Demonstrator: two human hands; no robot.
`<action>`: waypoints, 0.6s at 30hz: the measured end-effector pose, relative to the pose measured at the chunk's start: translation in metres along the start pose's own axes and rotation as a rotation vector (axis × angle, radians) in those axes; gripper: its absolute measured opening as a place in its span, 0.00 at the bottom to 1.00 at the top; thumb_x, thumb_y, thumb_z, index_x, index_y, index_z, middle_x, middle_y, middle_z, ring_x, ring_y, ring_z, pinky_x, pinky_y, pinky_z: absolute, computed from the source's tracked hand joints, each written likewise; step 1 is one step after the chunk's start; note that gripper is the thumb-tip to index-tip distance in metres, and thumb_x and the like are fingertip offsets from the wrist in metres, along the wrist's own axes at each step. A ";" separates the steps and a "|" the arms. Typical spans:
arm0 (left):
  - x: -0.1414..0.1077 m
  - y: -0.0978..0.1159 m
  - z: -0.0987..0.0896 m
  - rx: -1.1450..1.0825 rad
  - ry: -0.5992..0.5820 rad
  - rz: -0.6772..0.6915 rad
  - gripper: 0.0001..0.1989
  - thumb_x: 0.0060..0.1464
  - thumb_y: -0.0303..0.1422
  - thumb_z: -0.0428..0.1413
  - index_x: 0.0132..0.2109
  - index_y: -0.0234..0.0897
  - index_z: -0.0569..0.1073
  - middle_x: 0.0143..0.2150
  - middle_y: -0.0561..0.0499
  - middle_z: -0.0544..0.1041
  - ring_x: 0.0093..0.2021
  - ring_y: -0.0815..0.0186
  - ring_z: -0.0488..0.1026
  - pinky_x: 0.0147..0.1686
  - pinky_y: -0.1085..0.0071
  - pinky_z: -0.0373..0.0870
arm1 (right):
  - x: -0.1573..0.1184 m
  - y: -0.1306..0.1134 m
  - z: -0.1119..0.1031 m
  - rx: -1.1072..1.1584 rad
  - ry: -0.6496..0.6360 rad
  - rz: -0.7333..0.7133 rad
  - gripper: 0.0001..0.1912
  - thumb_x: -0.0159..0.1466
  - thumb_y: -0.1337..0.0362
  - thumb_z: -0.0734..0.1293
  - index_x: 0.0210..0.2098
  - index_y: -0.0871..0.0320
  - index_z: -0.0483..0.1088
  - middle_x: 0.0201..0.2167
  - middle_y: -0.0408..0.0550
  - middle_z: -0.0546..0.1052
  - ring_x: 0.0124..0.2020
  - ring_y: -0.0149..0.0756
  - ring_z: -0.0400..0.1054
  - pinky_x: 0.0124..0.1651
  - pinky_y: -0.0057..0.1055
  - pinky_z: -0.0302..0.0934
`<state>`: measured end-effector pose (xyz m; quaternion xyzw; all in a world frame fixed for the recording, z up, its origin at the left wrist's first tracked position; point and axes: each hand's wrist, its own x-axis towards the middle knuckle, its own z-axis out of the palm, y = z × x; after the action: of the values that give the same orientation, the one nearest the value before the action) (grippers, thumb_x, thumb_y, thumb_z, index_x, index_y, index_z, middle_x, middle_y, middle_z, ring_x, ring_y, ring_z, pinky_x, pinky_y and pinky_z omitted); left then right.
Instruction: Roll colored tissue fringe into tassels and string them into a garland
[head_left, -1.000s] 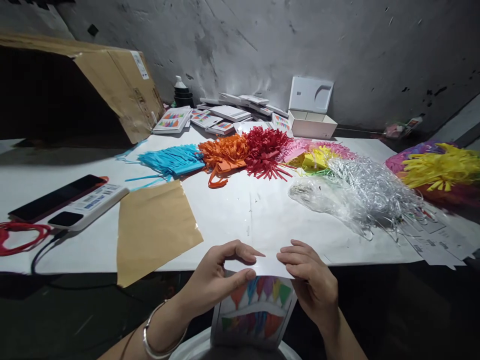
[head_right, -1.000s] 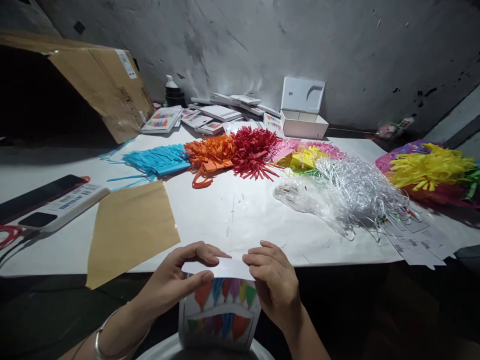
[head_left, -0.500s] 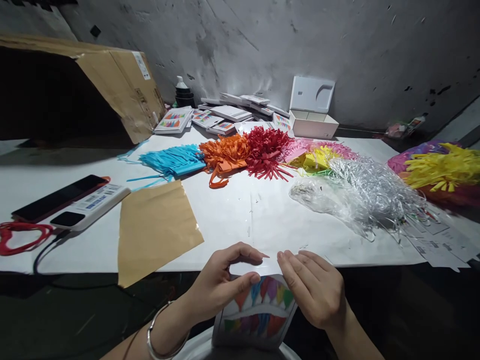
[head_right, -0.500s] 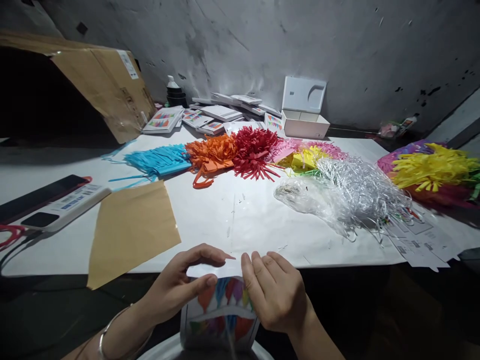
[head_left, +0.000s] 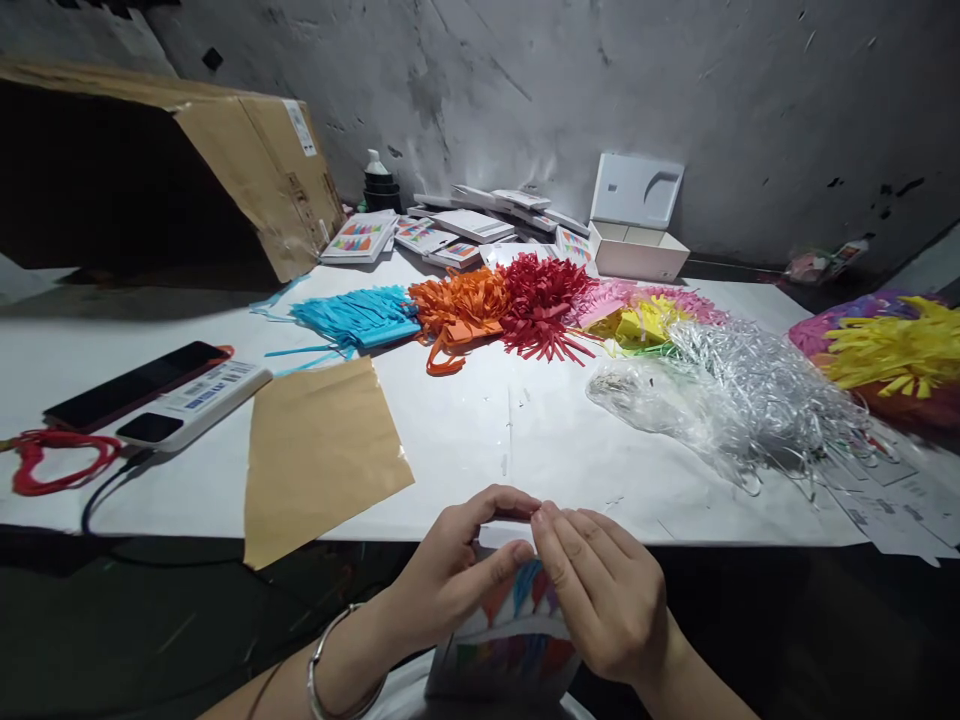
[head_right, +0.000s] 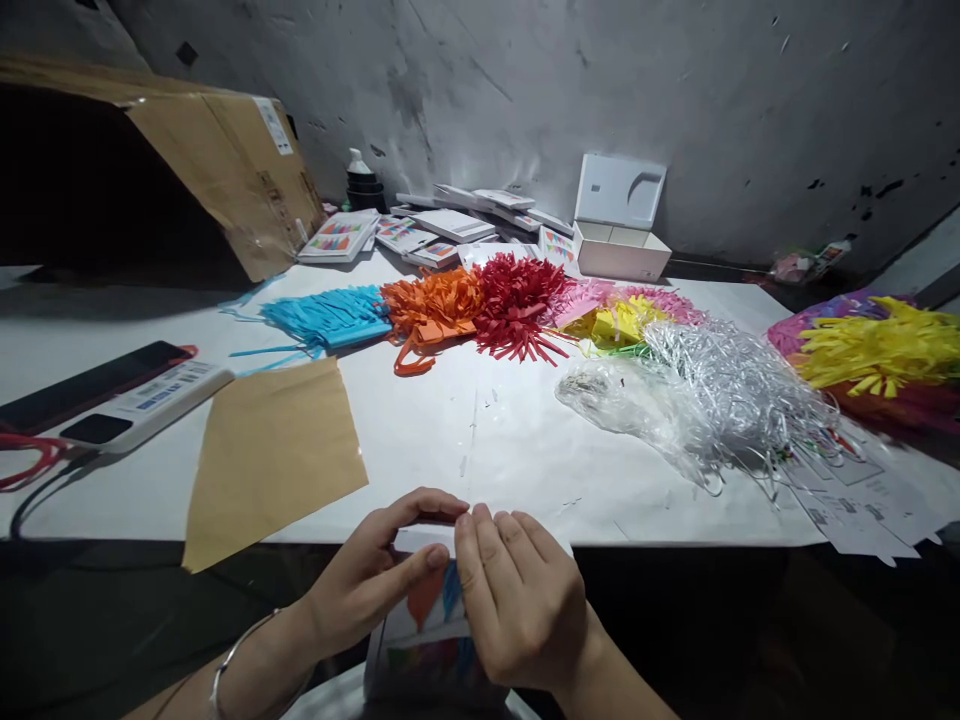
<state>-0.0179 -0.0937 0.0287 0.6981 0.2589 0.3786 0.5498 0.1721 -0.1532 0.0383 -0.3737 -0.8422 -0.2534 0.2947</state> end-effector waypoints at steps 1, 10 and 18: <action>-0.002 -0.001 0.000 -0.016 0.001 -0.013 0.11 0.62 0.34 0.58 0.51 0.41 0.76 0.45 0.47 0.80 0.46 0.60 0.77 0.46 0.70 0.76 | -0.001 0.002 0.000 0.004 -0.017 0.002 0.20 0.68 0.74 0.55 0.52 0.74 0.72 0.46 0.65 0.80 0.46 0.50 0.77 0.43 0.42 0.75; -0.006 -0.006 0.001 -0.139 0.016 -0.113 0.08 0.63 0.36 0.57 0.47 0.41 0.77 0.43 0.49 0.80 0.43 0.64 0.77 0.40 0.77 0.75 | -0.018 0.021 -0.007 0.003 -0.133 -0.002 0.24 0.68 0.76 0.57 0.64 0.74 0.61 0.45 0.66 0.81 0.42 0.47 0.78 0.37 0.38 0.74; -0.002 -0.006 0.000 -0.075 0.022 -0.162 0.14 0.63 0.42 0.56 0.44 0.35 0.78 0.36 0.47 0.79 0.32 0.66 0.74 0.30 0.76 0.70 | -0.034 0.030 -0.009 0.035 -0.116 0.046 0.28 0.67 0.78 0.59 0.66 0.76 0.56 0.37 0.61 0.81 0.34 0.45 0.76 0.32 0.37 0.71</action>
<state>-0.0187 -0.0934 0.0230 0.6495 0.3062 0.3500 0.6015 0.2165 -0.1576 0.0273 -0.4020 -0.8532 -0.2098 0.2576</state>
